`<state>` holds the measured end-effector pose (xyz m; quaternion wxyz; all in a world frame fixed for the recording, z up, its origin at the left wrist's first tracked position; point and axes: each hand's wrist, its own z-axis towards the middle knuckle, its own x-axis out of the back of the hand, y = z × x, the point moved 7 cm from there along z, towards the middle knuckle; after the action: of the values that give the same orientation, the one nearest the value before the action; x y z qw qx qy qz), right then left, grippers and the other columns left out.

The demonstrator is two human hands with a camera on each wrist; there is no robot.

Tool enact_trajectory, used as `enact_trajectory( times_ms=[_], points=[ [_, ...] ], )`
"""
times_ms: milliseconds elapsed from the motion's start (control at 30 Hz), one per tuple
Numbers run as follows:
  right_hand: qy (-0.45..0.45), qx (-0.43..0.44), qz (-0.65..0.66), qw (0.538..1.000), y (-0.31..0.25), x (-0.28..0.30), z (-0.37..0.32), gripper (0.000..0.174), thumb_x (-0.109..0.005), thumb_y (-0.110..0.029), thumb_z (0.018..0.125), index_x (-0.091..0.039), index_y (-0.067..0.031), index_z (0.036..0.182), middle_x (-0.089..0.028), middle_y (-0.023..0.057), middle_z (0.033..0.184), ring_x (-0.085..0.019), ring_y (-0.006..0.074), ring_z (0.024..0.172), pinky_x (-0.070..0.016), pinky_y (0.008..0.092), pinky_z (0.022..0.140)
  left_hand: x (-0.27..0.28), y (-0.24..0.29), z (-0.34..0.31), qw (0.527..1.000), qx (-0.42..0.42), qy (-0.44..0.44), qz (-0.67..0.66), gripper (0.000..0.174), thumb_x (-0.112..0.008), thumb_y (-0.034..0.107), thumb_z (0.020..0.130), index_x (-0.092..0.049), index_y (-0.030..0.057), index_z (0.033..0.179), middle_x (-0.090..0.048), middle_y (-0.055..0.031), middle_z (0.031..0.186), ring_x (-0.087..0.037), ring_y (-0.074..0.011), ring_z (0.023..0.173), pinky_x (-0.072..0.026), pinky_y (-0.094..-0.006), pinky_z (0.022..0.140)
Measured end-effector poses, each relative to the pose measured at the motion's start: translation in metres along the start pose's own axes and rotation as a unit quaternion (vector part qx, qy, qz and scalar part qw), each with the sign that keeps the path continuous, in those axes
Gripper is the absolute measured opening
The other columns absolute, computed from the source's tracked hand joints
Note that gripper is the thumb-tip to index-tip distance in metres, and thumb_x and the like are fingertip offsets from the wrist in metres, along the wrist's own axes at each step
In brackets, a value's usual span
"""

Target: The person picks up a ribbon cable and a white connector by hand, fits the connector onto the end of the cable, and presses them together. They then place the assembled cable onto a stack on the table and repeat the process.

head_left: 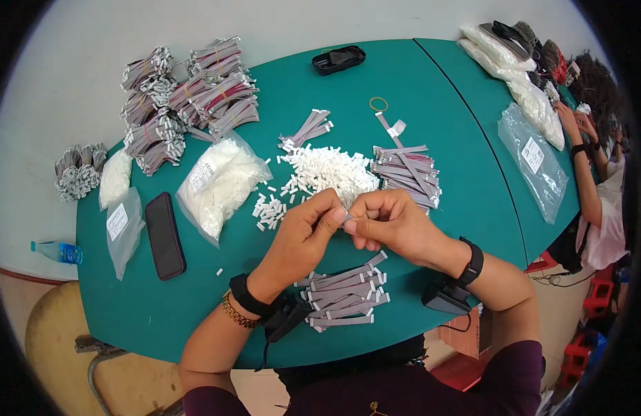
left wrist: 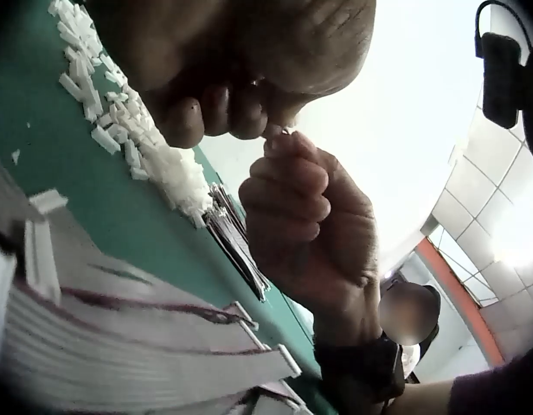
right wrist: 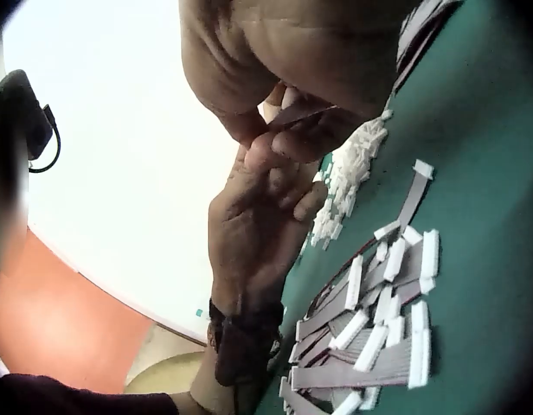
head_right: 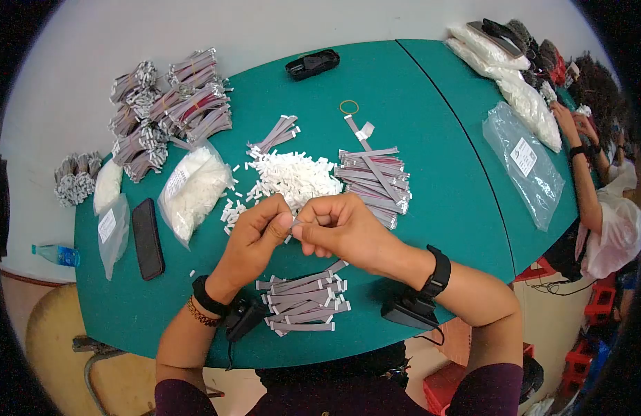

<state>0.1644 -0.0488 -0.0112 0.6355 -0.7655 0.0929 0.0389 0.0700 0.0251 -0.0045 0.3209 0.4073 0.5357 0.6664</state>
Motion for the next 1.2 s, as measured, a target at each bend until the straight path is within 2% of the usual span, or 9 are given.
enact_trajectory(
  times_ms=[200, 400, 500, 533, 600, 700, 800, 900, 1200],
  points=[
    [0.050, 0.044, -0.045, 0.997, 0.001, 0.000, 0.000, 0.019, -0.060, -0.016, 0.088, -0.055, -0.0063, 0.073, -0.058, -0.0022, 0.063, -0.047, 0.0018, 0.053, -0.0360, 0.0178, 0.047, -0.004, 0.004, -0.002, 0.999, -0.006, 0.034, 0.039, 0.024, -0.046, 0.020, 0.095, -0.045, 0.0032, 0.078, -0.040, -0.0008, 0.065, -0.034, -0.0084, 0.063, -0.0310, -0.0236, 0.057],
    [-0.024, -0.019, -0.006, 1.000, 0.000, -0.001, 0.005, 0.016, -0.061, -0.017, 0.088, -0.058, -0.0052, 0.079, -0.058, -0.0025, 0.066, -0.047, 0.0017, 0.054, -0.0372, 0.0184, 0.048, -0.002, -0.007, 0.002, 0.991, 0.035, -0.006, -0.131, 0.027, -0.046, 0.026, 0.097, -0.044, 0.0086, 0.076, -0.035, 0.0059, 0.063, -0.031, -0.0034, 0.057, -0.0264, -0.0200, 0.051],
    [-0.013, 0.021, -0.040, 0.999, 0.001, 0.000, 0.004, 0.014, -0.064, -0.017, 0.085, -0.059, -0.0041, 0.087, -0.060, 0.0000, 0.070, -0.052, 0.0048, 0.059, -0.0403, 0.0205, 0.050, 0.002, -0.013, 0.002, 0.981, 0.065, -0.003, -0.184, 0.026, -0.047, 0.027, 0.096, -0.042, 0.0100, 0.077, -0.033, 0.0073, 0.063, -0.027, -0.0025, 0.055, -0.0244, -0.0192, 0.050],
    [0.030, 0.087, -0.125, 0.988, -0.009, 0.004, 0.003, 0.014, -0.066, -0.015, 0.083, -0.059, -0.0043, 0.089, -0.061, 0.0013, 0.073, -0.054, 0.0072, 0.061, -0.0418, 0.0222, 0.051, 0.003, -0.013, 0.002, 0.980, 0.073, 0.001, -0.185, 0.026, -0.047, 0.026, 0.096, -0.042, 0.0100, 0.077, -0.033, 0.0074, 0.063, -0.027, -0.0022, 0.055, -0.0243, -0.0189, 0.050],
    [0.112, 0.215, -0.287, 0.927, -0.031, 0.004, -0.005, 0.020, -0.069, -0.013, 0.079, -0.059, -0.0047, 0.094, -0.061, 0.0040, 0.080, -0.058, 0.0121, 0.066, -0.0448, 0.0256, 0.054, 0.004, -0.013, 0.001, 0.978, 0.089, 0.011, -0.187, 0.025, -0.047, 0.026, 0.096, -0.042, 0.0101, 0.077, -0.033, 0.0075, 0.064, -0.026, -0.0017, 0.055, -0.0240, -0.0185, 0.050],
    [0.142, 0.305, -0.362, 0.869, -0.045, -0.004, -0.013, 0.028, -0.072, -0.009, 0.072, -0.058, -0.0055, 0.097, -0.059, 0.0072, 0.089, -0.060, 0.0214, 0.072, -0.0469, 0.0308, 0.058, 0.001, -0.017, 0.000, 0.972, 0.114, 0.009, -0.207, 0.024, -0.047, 0.025, 0.096, -0.044, 0.0099, 0.078, -0.034, 0.0075, 0.064, -0.027, -0.0017, 0.055, -0.0240, -0.0183, 0.049],
    [0.140, 0.364, -0.422, 0.818, -0.046, -0.009, -0.017, 0.027, -0.070, -0.005, 0.071, -0.057, -0.0062, 0.094, -0.057, 0.0082, 0.091, -0.059, 0.0260, 0.074, -0.0472, 0.0334, 0.060, -0.002, -0.017, -0.002, 0.965, 0.143, 0.012, -0.221, 0.022, -0.047, 0.024, 0.096, -0.045, 0.0096, 0.080, -0.034, 0.0074, 0.064, -0.027, -0.0016, 0.055, -0.0240, -0.0183, 0.049],
    [0.135, 0.357, -0.432, 0.817, -0.045, -0.011, -0.017, 0.024, -0.069, -0.003, 0.071, -0.056, -0.0055, 0.091, -0.056, 0.0081, 0.089, -0.058, 0.0270, 0.076, -0.0471, 0.0338, 0.060, -0.006, -0.019, -0.003, 0.960, 0.150, -0.002, -0.238, 0.021, -0.046, 0.023, 0.096, -0.046, 0.0094, 0.081, -0.035, 0.0071, 0.066, -0.026, -0.0018, 0.055, -0.0240, -0.0185, 0.050],
    [0.139, 0.410, -0.471, 0.768, -0.050, -0.018, -0.024, 0.025, -0.068, -0.001, 0.067, -0.057, -0.0049, 0.090, -0.058, 0.0070, 0.093, -0.060, 0.0252, 0.078, -0.0492, 0.0329, 0.059, -0.014, -0.022, -0.007, 0.945, 0.179, 0.006, -0.274, 0.020, -0.046, 0.022, 0.096, -0.046, 0.0092, 0.080, -0.032, 0.0066, 0.064, -0.025, -0.0027, 0.055, -0.0228, -0.0198, 0.050]
  ],
)
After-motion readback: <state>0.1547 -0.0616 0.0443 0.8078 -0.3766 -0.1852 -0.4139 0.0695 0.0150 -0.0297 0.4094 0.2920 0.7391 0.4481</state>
